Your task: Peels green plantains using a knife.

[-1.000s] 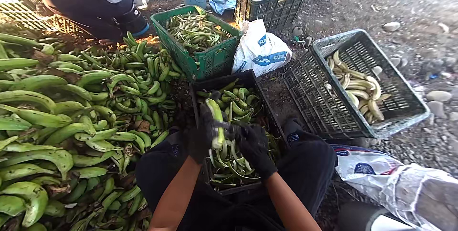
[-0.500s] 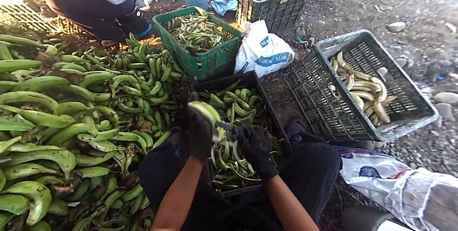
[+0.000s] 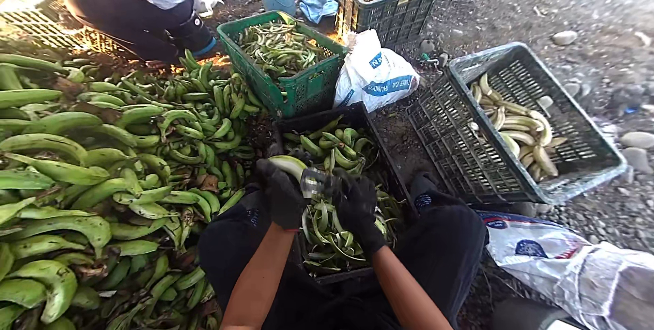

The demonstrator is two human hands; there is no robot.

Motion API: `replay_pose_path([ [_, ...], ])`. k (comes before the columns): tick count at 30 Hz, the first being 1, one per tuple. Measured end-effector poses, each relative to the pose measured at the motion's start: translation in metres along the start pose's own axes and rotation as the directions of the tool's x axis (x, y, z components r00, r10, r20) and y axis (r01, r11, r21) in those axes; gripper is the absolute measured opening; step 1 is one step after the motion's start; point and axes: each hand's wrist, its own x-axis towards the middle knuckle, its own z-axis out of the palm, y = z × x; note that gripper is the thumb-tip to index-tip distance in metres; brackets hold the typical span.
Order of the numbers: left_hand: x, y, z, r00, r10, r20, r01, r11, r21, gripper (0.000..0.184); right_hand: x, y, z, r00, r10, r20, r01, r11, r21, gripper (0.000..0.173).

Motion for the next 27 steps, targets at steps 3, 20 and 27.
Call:
replay_pose_path([
  [3,0.001,-0.002,-0.014,0.975,0.113,-0.19,-0.092,0.989,0.116,0.045,-0.018,0.002,0.024,0.981,-0.122,-0.154,0.125,0.992,0.011,0.057],
  [20,-0.008,0.031,-0.001,0.732,-0.185,0.656,-0.473,0.555,0.684,0.055,0.046,-0.015,-0.037,0.983,0.128,0.133,-0.112,0.986,-0.124,0.048],
  [27,-0.009,0.016,0.013,0.903,-0.271,0.332,0.024,0.805,0.593,0.062,0.051,0.003,-0.029,0.953,0.161,0.256,-0.171,0.985,0.021,0.055],
])
